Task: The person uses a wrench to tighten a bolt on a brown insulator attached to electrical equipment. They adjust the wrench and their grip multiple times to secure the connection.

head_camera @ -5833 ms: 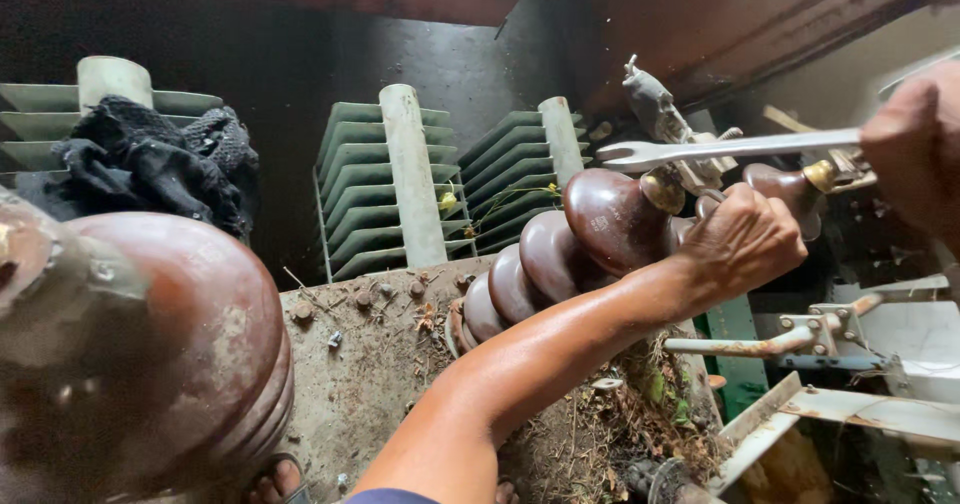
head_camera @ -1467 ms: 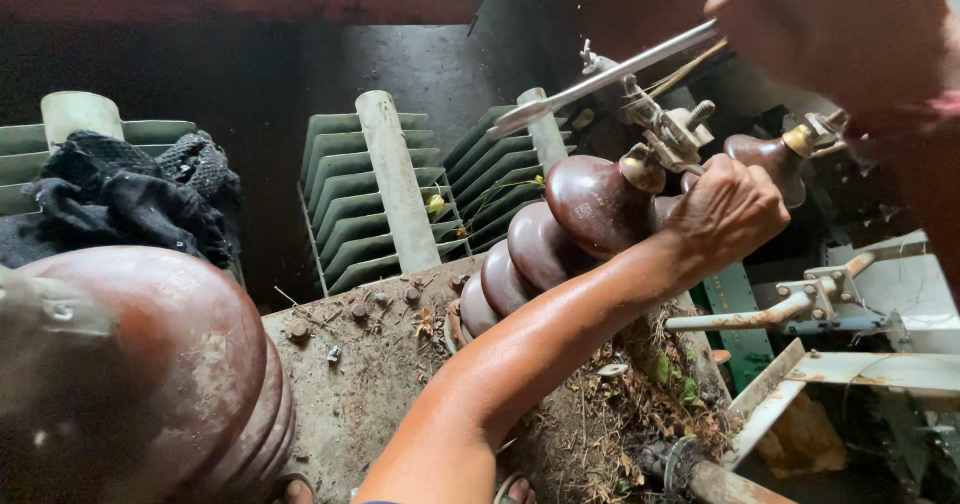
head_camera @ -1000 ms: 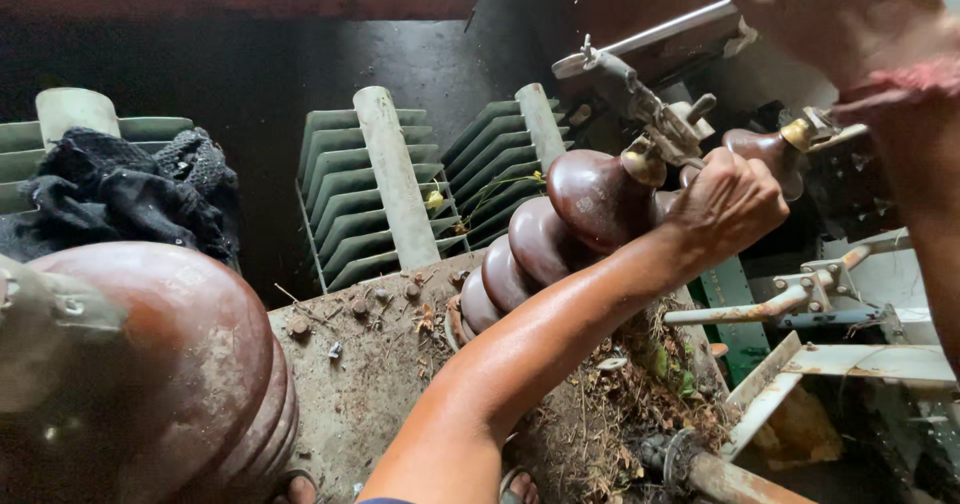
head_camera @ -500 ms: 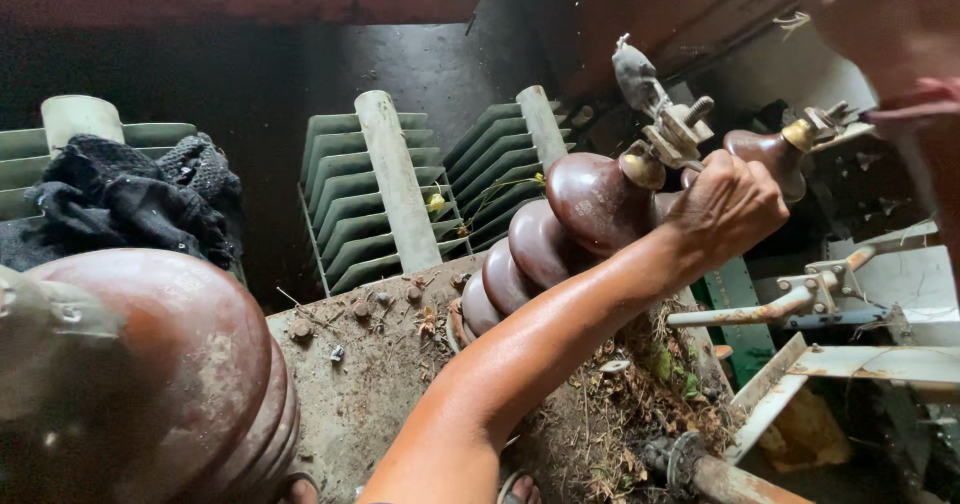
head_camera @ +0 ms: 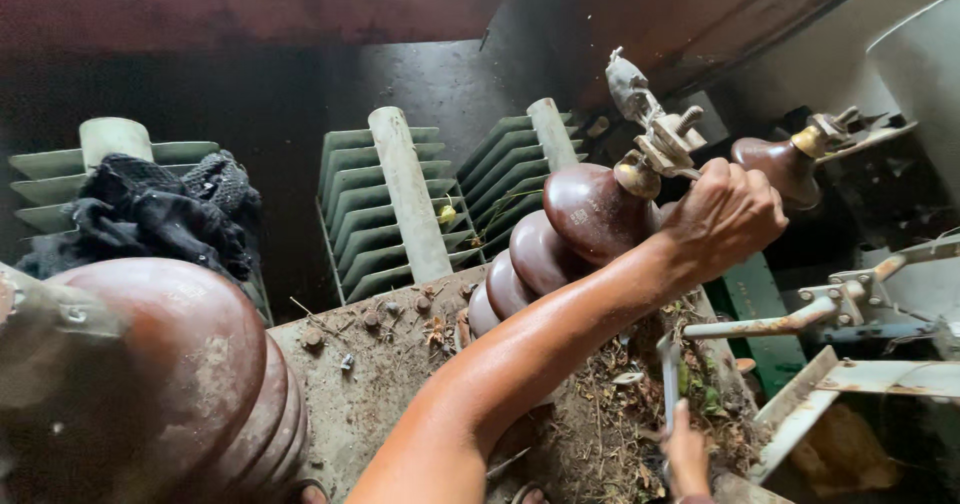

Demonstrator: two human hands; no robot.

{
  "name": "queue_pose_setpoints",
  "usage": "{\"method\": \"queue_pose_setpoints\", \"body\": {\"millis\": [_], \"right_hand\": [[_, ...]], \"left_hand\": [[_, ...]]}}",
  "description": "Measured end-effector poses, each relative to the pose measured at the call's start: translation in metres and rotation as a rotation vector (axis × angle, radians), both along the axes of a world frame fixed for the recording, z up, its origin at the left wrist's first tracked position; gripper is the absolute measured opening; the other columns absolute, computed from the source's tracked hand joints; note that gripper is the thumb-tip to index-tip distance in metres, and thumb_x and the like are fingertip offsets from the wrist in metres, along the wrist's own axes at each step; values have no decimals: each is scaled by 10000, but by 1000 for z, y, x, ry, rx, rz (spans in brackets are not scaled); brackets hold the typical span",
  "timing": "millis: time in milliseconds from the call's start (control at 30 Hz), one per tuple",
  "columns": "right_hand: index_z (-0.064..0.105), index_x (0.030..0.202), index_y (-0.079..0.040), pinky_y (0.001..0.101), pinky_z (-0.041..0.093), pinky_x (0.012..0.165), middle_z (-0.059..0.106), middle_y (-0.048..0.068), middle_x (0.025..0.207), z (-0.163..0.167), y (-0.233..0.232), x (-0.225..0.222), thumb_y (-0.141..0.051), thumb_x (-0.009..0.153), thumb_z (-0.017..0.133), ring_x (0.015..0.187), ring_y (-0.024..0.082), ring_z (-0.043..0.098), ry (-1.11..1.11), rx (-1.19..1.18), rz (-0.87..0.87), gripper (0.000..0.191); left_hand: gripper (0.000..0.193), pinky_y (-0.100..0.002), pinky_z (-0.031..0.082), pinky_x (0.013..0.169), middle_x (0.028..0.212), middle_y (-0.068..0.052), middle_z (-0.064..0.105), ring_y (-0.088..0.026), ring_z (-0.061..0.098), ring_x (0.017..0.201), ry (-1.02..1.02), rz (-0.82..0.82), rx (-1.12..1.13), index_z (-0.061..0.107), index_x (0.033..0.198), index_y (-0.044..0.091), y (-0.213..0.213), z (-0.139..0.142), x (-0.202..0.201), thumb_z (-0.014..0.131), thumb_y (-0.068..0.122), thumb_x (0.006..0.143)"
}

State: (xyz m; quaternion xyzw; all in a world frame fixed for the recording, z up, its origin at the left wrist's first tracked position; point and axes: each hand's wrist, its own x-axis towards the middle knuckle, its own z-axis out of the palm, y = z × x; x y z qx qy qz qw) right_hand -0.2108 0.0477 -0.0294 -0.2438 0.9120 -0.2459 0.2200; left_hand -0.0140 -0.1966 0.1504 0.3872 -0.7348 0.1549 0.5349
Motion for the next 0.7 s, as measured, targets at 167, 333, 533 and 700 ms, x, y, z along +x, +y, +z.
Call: {"method": "queue_pose_setpoints", "body": {"millis": [167,333,533,700], "right_hand": [[647,932,-31,431,397,755,612,107,859,-67,58,23,-699,1041,491,727,236,573,9,419,192,694],[625,1144,-78,491,404,932,666,107,1087,-11,5,15,-620,1056,552,891,240,624,447,-10,545,554],[494,1266,-36,344,469,837,602,69,1191,182,-146,27,-497,1128,581,926,241,564,641,-946,985,488],[533,748,-48,363,412,708,503,32,622,236,-219,60,-675,1140,259,642,177,487,372,-550,1164,789]], "left_hand": [[212,-358,326,554,587,-28,537,-156,507,560,-36,-12,-31,598,618,101,-4,-4,-2,708,79,798],[173,-344,358,558,623,-45,562,-143,503,561,-86,2,-36,653,704,64,-6,-6,-3,711,94,864],[66,-357,451,624,744,-92,633,-179,585,660,-164,-22,-8,696,836,8,-4,-10,5,713,63,870],[166,-380,524,789,890,-138,679,-234,655,837,-204,-62,-20,693,1005,-41,21,12,38,690,60,873]]}}
